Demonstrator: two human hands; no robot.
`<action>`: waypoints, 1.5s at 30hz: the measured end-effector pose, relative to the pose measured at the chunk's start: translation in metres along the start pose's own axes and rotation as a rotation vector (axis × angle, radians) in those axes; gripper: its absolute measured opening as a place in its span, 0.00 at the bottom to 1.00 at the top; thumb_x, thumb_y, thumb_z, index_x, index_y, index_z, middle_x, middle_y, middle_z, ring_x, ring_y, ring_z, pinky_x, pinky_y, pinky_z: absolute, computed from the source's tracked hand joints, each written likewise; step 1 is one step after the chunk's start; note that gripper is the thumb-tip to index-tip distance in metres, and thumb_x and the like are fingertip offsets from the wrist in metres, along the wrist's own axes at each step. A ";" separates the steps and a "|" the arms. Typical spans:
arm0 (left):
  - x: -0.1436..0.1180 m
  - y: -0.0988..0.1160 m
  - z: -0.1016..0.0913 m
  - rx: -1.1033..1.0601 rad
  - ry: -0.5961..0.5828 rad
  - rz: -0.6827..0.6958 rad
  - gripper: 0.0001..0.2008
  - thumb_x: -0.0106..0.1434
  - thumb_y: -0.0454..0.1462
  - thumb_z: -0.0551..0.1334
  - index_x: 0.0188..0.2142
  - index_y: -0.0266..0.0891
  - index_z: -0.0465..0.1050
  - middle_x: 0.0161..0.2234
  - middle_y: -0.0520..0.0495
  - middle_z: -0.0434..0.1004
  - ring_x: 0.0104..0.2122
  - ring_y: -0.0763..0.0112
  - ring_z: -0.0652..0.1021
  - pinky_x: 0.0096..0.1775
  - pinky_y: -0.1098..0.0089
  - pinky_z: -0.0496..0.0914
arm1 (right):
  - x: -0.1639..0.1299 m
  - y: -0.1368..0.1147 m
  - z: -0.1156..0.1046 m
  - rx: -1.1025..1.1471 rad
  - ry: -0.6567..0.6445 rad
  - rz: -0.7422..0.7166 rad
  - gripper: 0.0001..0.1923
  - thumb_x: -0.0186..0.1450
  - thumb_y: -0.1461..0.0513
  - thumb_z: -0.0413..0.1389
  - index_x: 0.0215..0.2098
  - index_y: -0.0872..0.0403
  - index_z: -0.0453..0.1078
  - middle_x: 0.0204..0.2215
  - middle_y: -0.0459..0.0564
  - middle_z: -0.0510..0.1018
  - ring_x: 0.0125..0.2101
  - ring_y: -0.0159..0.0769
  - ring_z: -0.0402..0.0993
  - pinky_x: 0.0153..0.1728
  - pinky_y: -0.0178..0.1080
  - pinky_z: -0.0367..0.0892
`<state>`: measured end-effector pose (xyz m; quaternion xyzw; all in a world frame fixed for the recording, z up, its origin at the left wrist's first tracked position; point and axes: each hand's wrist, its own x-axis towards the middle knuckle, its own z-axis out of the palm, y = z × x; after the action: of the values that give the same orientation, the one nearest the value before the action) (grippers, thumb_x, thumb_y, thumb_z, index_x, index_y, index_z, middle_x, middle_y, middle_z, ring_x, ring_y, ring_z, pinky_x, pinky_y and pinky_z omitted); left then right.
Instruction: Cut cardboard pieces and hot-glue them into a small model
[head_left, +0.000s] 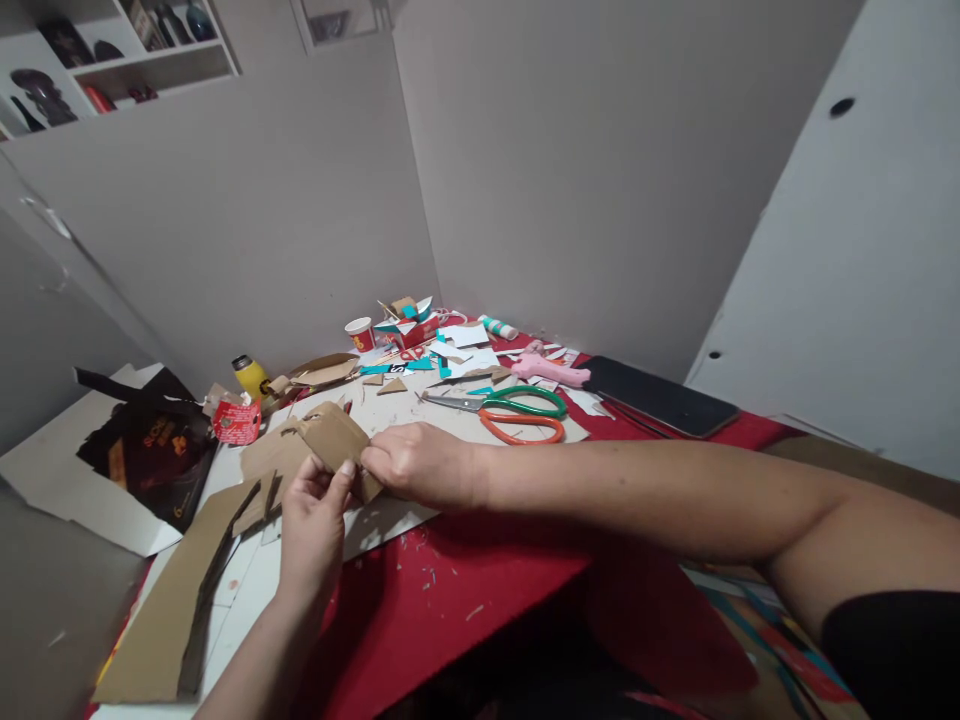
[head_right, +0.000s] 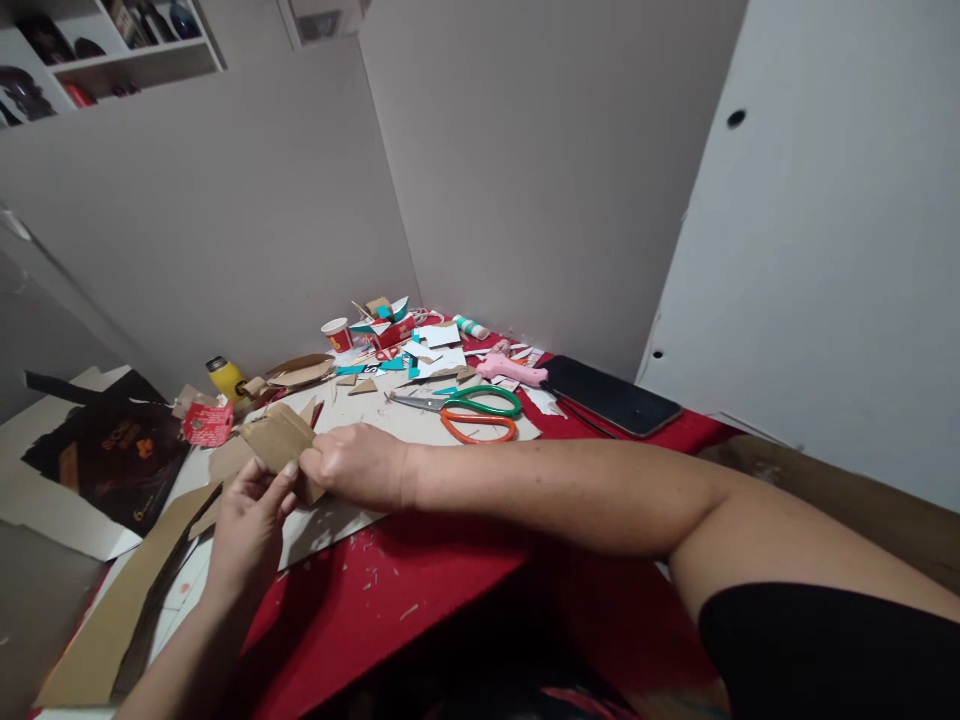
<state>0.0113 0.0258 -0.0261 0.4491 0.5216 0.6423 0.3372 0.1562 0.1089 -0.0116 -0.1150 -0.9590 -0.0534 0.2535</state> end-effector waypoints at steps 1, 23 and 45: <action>0.000 0.001 0.000 -0.007 -0.004 -0.003 0.12 0.54 0.41 0.69 0.34 0.38 0.73 0.27 0.53 0.73 0.27 0.75 0.70 0.27 0.77 0.65 | 0.000 0.000 0.001 0.018 0.014 0.002 0.08 0.65 0.70 0.48 0.33 0.60 0.68 0.29 0.57 0.76 0.30 0.38 0.72 0.29 0.37 0.64; -0.006 0.006 0.005 0.057 -0.039 0.031 0.11 0.57 0.41 0.67 0.37 0.38 0.73 0.30 0.51 0.76 0.30 0.72 0.73 0.32 0.75 0.67 | -0.010 -0.002 0.000 0.286 0.146 0.154 0.05 0.64 0.66 0.53 0.30 0.58 0.68 0.27 0.53 0.75 0.27 0.34 0.69 0.30 0.35 0.61; 0.012 0.030 -0.014 -0.182 -0.252 -0.260 0.18 0.53 0.38 0.70 0.43 0.39 0.71 0.29 0.48 0.79 0.27 0.70 0.78 0.29 0.73 0.69 | 0.027 0.062 0.004 0.451 0.308 0.042 0.17 0.60 0.71 0.54 0.47 0.58 0.70 0.41 0.56 0.77 0.39 0.36 0.72 0.44 0.41 0.67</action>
<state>-0.0054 0.0246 0.0050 0.4225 0.4685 0.5767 0.5191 0.1464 0.1747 0.0013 -0.0660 -0.8941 0.1500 0.4168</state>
